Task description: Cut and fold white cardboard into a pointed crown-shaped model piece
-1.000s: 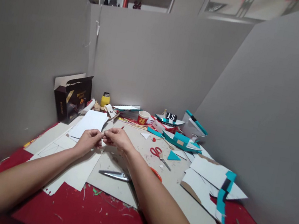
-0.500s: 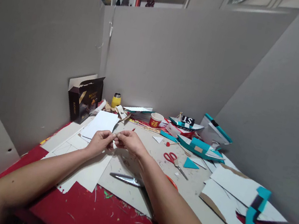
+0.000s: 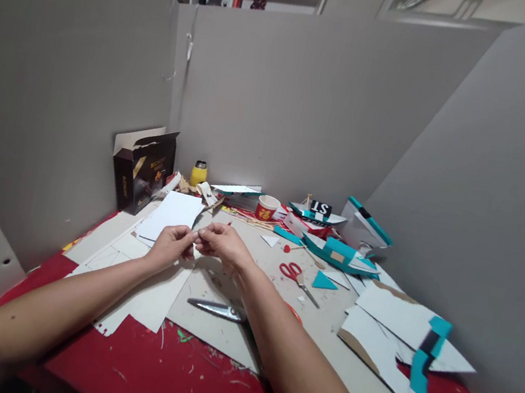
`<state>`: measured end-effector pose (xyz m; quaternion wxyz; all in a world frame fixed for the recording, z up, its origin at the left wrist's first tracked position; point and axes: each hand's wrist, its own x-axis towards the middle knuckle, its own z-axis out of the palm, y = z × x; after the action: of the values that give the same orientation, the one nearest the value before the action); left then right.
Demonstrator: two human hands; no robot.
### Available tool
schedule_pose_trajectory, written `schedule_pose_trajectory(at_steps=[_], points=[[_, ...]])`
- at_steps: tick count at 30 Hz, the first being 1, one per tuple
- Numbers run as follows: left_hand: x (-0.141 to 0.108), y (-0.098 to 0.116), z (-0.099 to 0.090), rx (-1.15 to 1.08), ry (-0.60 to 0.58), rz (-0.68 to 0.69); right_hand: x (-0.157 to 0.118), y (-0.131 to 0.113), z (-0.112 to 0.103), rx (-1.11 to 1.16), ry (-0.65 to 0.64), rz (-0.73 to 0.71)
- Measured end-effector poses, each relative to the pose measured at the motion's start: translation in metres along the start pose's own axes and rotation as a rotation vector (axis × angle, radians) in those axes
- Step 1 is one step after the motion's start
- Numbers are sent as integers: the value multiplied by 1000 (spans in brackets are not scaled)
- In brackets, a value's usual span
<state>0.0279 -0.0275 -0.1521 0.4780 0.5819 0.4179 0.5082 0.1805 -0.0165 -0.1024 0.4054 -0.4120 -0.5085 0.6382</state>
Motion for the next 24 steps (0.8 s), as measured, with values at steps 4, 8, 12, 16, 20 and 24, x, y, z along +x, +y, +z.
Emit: schedule_pose_trajectory(at_steps=[4,8,12,16,20,24], points=[[1,-2,0,-30,9,-31,1,1,-3,8,-7,3],[0,2,1,-88,-1,-69,3,4,-5,8,-31,-23],[-3,9,2,-181,-34,-104,0,3,-2,2,-69,-77],[-3,15,2,-309,-84,-154,-6,0,5,-87,-137,-204],[-3,19,2,-441,-145,-220,-8,-2,9,-211,-138,-357],[-4,22,3,-539,-183,-259,-8,-2,12,-244,-123,-434]])
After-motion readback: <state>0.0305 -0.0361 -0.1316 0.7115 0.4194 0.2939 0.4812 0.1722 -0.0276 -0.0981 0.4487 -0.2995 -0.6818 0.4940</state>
